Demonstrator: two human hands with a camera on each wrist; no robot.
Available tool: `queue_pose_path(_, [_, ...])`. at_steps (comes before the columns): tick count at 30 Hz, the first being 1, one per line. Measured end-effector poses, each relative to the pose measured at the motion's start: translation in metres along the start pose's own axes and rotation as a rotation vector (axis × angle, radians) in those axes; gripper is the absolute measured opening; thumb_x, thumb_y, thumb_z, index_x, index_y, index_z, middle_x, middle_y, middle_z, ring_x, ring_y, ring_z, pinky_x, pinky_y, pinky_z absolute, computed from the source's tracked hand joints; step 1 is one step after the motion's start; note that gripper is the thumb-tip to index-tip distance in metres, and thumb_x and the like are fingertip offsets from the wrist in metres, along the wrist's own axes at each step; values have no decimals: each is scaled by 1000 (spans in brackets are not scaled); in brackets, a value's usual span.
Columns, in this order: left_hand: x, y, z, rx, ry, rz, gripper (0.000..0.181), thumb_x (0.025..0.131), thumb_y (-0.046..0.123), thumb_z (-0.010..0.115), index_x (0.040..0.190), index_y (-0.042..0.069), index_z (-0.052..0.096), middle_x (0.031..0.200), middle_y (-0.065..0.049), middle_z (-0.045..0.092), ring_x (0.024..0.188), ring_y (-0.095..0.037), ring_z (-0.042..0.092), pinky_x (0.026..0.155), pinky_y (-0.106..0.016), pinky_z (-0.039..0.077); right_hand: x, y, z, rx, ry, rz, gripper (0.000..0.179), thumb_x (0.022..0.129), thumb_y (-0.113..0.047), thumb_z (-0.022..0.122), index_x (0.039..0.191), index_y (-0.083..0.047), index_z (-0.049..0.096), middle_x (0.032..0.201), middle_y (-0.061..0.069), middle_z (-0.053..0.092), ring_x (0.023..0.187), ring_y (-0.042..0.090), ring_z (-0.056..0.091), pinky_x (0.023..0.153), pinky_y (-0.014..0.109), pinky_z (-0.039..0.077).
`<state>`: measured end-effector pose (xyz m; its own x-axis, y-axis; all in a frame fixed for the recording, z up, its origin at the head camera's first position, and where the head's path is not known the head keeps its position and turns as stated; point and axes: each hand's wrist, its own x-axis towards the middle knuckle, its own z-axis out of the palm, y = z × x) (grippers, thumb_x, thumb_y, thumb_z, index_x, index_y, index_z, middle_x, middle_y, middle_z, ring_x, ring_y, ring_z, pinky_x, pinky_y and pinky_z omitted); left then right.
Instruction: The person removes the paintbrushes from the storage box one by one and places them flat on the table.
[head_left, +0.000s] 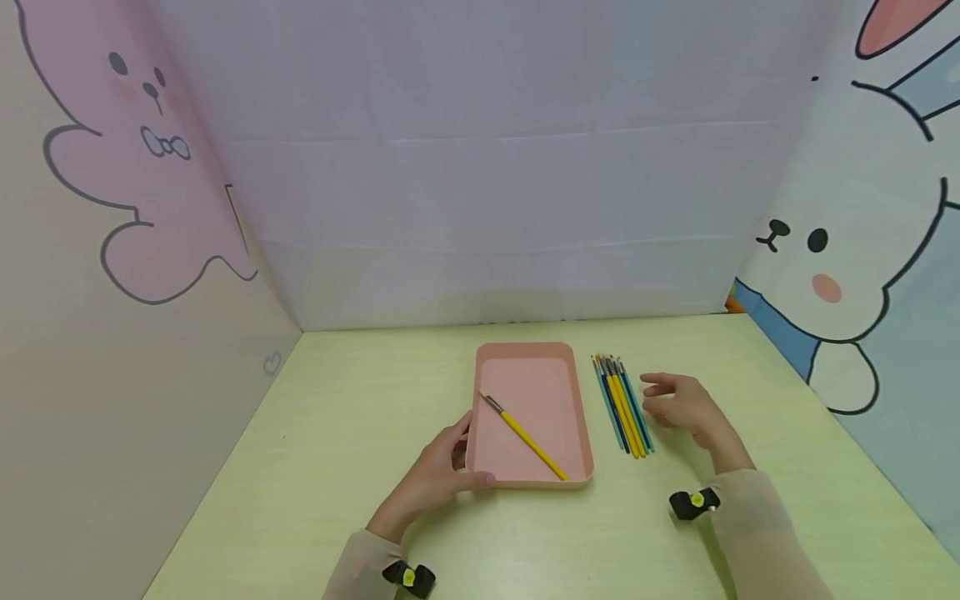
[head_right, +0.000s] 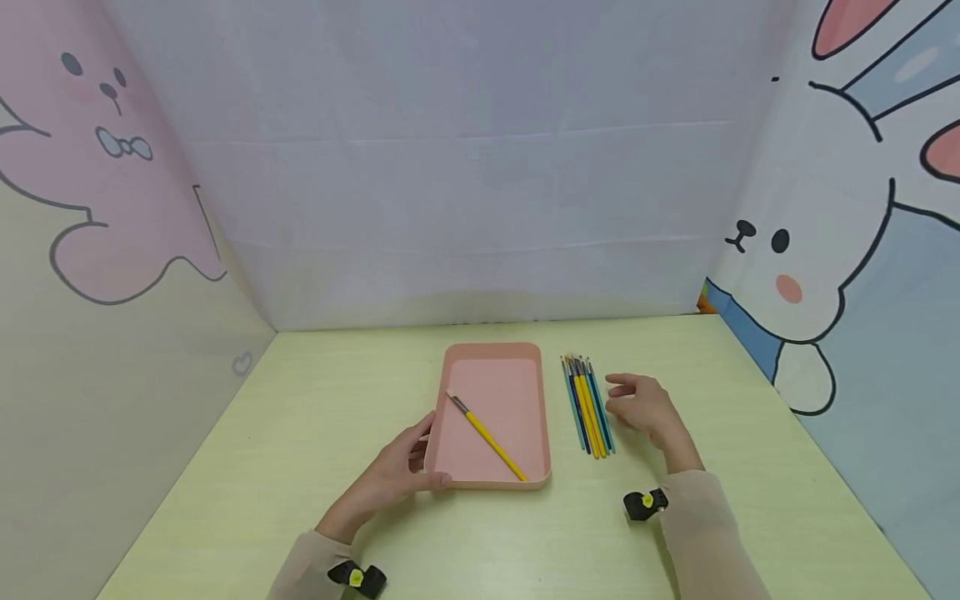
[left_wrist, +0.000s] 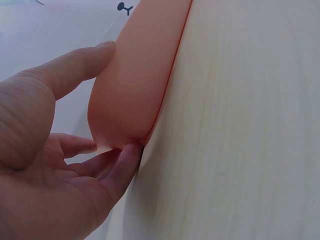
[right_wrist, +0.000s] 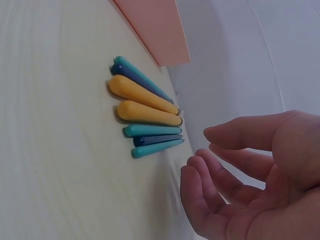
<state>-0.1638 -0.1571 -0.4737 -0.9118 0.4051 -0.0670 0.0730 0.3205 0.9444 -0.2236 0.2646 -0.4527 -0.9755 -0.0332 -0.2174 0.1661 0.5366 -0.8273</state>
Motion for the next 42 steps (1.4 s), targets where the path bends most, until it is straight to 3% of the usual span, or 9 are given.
queue_pose_path(7, [0, 0, 0, 12, 7, 4, 110, 87, 17, 90, 171, 11, 19, 164, -18, 39, 136, -34, 59, 112, -47, 53, -5, -10, 3, -17, -9, -89, 59, 105, -10, 63, 159, 4, 42, 145, 34, 53, 124, 45, 62, 93, 41, 64])
queue_pose_path(16, [2, 0, 1, 11, -4, 15, 110, 87, 19, 91, 171, 13, 20, 165, -16, 39, 137, -34, 58, 111, -46, 53, -14, -34, 13, -79, 18, -205, 59, 102, -10, 66, 157, 0, 48, 145, 30, 57, 124, 46, 62, 97, 52, 60])
queue_pose_path(25, [2, -1, 2, 22, 4, 19, 109, 87, 18, 91, 171, 12, 20, 164, -16, 40, 136, -33, 58, 112, -47, 53, -14, -73, 31, -130, -9, -355, 55, 98, -9, 72, 150, 2, 56, 132, 26, 66, 109, 34, 69, 85, 38, 63])
queue_pose_path(30, [1, -1, 2, 30, 12, 5, 110, 87, 19, 91, 171, 12, 21, 164, -16, 40, 135, -33, 59, 112, -47, 53, -12, -91, 43, -195, -39, -413, 54, 96, -8, 74, 147, 3, 59, 126, 24, 68, 103, 31, 68, 81, 38, 62])
queue_pose_path(42, [0, 0, 3, 33, 19, -9, 109, 87, 20, 91, 171, 14, 22, 163, -15, 41, 132, -31, 61, 108, -44, 56, -5, -107, 75, -198, -163, -377, 56, 94, -7, 79, 147, -1, 61, 131, 24, 67, 109, 34, 68, 85, 41, 64])
